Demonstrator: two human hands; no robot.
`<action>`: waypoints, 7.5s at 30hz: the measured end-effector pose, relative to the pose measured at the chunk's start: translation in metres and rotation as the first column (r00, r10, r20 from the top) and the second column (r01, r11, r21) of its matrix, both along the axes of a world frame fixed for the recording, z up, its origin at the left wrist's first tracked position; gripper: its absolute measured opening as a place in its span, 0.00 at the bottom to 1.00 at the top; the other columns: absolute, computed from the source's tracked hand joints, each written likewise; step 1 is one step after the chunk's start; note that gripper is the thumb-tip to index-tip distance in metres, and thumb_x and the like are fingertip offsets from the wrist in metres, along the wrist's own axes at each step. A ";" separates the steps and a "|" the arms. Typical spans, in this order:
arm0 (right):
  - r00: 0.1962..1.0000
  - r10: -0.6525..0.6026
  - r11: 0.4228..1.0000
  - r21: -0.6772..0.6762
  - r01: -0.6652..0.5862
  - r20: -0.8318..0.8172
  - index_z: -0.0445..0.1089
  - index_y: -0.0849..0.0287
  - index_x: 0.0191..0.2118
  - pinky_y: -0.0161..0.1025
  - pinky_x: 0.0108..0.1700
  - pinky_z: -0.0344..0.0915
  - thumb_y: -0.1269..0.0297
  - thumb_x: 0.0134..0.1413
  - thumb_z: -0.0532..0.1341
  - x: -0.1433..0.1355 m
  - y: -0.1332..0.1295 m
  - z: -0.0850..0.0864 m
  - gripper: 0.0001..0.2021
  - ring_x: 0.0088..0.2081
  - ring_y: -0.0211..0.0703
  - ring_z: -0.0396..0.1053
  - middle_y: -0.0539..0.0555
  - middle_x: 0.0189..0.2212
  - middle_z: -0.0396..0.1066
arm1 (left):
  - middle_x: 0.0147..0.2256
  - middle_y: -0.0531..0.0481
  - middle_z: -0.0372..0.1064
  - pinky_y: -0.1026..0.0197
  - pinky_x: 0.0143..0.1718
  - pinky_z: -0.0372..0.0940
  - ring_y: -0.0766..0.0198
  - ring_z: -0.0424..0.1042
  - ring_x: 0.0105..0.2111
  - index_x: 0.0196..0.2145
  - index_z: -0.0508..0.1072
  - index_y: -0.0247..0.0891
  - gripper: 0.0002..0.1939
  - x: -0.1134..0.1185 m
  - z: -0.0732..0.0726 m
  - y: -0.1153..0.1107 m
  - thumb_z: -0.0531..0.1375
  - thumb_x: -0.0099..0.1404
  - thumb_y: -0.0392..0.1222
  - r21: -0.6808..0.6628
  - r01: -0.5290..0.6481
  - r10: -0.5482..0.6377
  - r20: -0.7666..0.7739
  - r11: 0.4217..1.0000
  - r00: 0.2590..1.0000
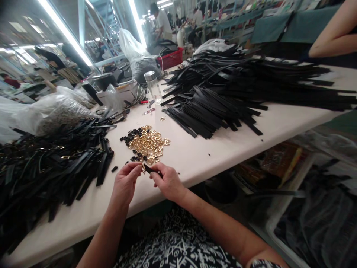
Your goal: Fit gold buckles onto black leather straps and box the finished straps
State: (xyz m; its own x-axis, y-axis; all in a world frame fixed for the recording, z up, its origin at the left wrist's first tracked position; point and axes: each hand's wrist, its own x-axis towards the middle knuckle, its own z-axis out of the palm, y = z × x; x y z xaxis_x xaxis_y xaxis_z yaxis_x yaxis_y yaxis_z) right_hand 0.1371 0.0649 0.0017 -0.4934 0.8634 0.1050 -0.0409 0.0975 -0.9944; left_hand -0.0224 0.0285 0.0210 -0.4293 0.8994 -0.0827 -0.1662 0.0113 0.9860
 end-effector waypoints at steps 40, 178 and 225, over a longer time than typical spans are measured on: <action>0.948 0.136 0.961 0.194 -0.196 0.287 0.67 0.59 0.31 0.33 0.30 0.57 0.63 0.64 0.56 0.010 0.000 0.009 0.11 0.26 0.35 0.64 0.48 0.24 0.69 | 0.27 0.54 0.71 0.72 0.24 0.63 0.74 0.67 0.23 0.34 0.78 0.35 0.20 0.014 -0.001 -0.007 0.75 0.43 0.43 -0.177 0.122 -0.047 0.376 0.977 0.925; 0.859 0.298 0.874 0.243 -0.422 0.417 0.69 0.61 0.22 0.33 0.27 0.51 0.63 0.60 0.60 0.023 -0.003 0.038 0.15 0.23 0.32 0.58 0.46 0.18 0.63 | 0.32 0.48 0.76 0.63 0.34 0.67 0.63 0.73 0.30 0.43 0.78 0.40 0.16 -0.002 -0.002 -0.053 0.70 0.57 0.44 -0.126 0.470 -0.442 0.198 0.874 0.875; 0.992 -0.122 0.951 0.289 0.111 0.020 0.73 0.57 0.37 0.41 0.42 0.69 0.60 0.64 0.58 -0.007 0.001 0.001 0.10 0.37 0.45 0.74 0.55 0.34 0.76 | 0.23 0.50 0.72 0.64 0.26 0.63 0.64 0.70 0.24 0.29 0.78 0.37 0.10 0.030 -0.009 -0.026 0.66 0.57 0.47 -0.128 0.152 -0.156 -0.024 0.980 0.987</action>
State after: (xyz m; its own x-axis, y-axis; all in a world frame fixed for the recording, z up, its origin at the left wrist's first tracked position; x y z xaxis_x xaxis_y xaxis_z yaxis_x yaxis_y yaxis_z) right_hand 0.1297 0.0655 0.0031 -0.3995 0.8513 0.3402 0.0245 0.3808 -0.9243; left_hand 0.0078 0.0025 0.0116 -0.2910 0.9383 -0.1868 -0.1192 0.1582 0.9802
